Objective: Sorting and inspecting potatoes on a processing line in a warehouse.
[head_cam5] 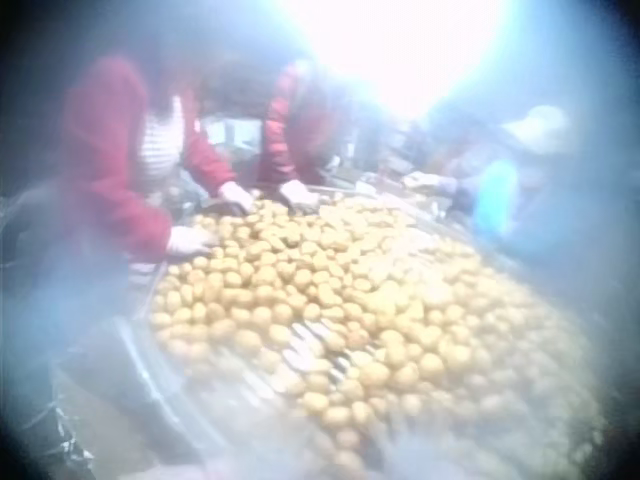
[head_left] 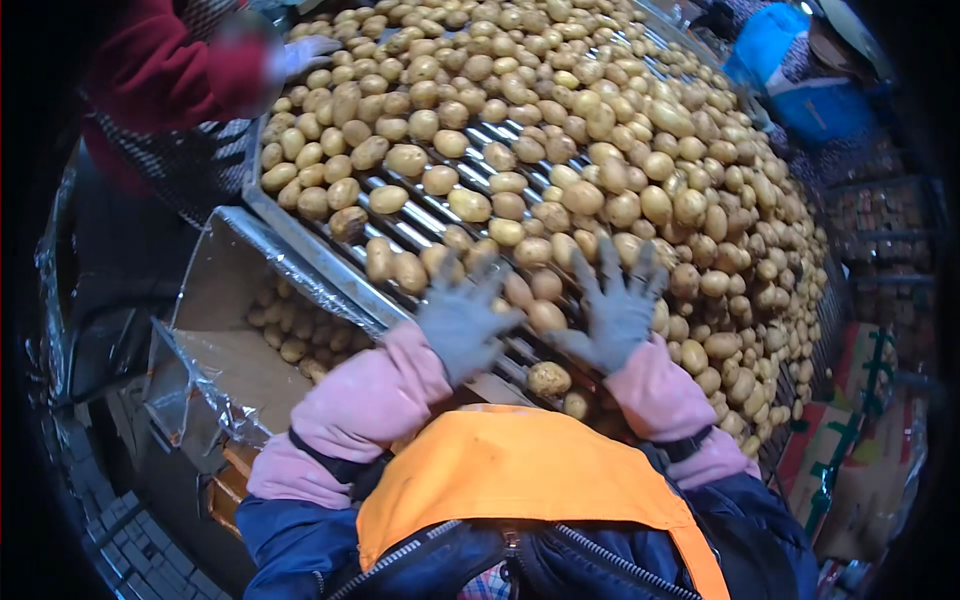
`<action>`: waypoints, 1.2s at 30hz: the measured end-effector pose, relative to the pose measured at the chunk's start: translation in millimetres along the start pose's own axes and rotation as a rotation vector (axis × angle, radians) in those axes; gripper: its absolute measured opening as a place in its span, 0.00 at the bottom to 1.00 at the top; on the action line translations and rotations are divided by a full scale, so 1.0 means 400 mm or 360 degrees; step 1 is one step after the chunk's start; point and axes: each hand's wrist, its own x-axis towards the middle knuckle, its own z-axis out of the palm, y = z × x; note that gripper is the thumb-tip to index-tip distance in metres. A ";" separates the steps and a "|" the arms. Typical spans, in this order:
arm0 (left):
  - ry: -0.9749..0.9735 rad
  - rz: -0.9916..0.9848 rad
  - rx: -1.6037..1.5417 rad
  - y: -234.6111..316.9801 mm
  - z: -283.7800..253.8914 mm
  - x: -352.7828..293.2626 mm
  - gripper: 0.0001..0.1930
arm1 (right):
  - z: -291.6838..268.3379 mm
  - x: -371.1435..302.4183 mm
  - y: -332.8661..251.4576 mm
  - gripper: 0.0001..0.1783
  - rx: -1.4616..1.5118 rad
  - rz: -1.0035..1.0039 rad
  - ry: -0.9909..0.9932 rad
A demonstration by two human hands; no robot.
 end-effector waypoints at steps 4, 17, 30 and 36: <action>0.0280 -0.0405 0.0415 -0.188 -0.057 0.006 0.13 | 0.054 0.110 -0.110 0.56 0.0265 -0.0119 -0.0052; 0.0144 0.0039 0.0011 -0.008 -0.051 0.065 0.27 | -0.031 -0.013 0.109 0.37 0.0486 0.0273 0.0451; 0.0568 -0.0194 -0.0191 -0.104 -0.107 -0.088 0.18 | -0.040 0.253 -0.025 0.32 0.0515 -0.0305 0.0465; 0.0853 -0.0382 -0.1220 -0.009 -0.104 -0.027 0.18 | -0.096 0.430 0.072 0.37 0.0176 -0.0173 -0.0341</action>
